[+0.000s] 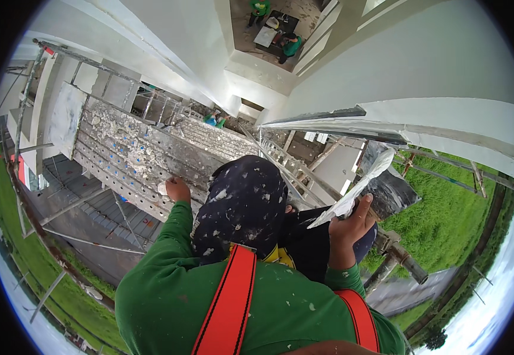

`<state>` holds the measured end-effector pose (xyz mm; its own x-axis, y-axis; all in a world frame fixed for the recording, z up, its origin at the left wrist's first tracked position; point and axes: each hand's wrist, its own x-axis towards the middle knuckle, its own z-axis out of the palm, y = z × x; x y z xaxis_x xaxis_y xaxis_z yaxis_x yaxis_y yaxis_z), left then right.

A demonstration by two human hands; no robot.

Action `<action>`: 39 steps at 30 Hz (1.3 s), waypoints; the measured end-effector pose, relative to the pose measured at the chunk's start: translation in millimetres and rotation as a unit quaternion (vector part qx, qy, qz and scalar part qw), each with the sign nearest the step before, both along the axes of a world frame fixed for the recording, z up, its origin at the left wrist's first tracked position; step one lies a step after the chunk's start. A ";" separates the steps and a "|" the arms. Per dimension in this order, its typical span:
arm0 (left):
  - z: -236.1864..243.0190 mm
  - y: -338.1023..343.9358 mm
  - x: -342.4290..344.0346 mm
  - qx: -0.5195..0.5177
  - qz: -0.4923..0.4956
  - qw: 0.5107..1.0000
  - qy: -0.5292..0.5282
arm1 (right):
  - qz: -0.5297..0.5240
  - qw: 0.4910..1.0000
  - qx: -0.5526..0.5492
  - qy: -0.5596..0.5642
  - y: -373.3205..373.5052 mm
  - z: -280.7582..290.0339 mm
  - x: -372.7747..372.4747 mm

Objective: The person applies white plaster to a building column using a trowel and a hawk. They scoop plaster from the hawk and spread it onto the column surface, smoothing it with the trowel.

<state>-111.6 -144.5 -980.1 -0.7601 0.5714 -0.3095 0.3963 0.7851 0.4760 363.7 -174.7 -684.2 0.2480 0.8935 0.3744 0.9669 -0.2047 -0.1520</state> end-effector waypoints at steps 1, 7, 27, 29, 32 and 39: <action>-2.3 -2.3 2.7 0.010 0.050 0.998 -0.024 | 0.001 1.000 0.002 -0.002 -0.2 0.4 -0.4; -35.1 44.3 25.9 -0.067 -0.161 0.985 0.011 | -0.013 1.000 0.017 0.005 0.2 1.3 -4.9; 19.7 165.2 228.8 0.021 -0.591 0.760 -0.270 | -0.161 0.805 0.125 0.557 24.5 26.2 -28.9; 2.0 95.4 190.1 -0.180 -0.586 0.750 -0.247 | -0.224 0.773 0.072 0.589 16.4 23.8 -25.7; 3.5 32.3 178.2 -0.263 -0.617 0.698 -0.252 | -0.257 0.789 0.016 0.558 15.2 23.7 -22.5; 21.5 -22.8 209.4 -0.229 -0.656 0.670 -0.262 | -0.231 0.817 -0.013 0.528 25.3 22.8 -16.4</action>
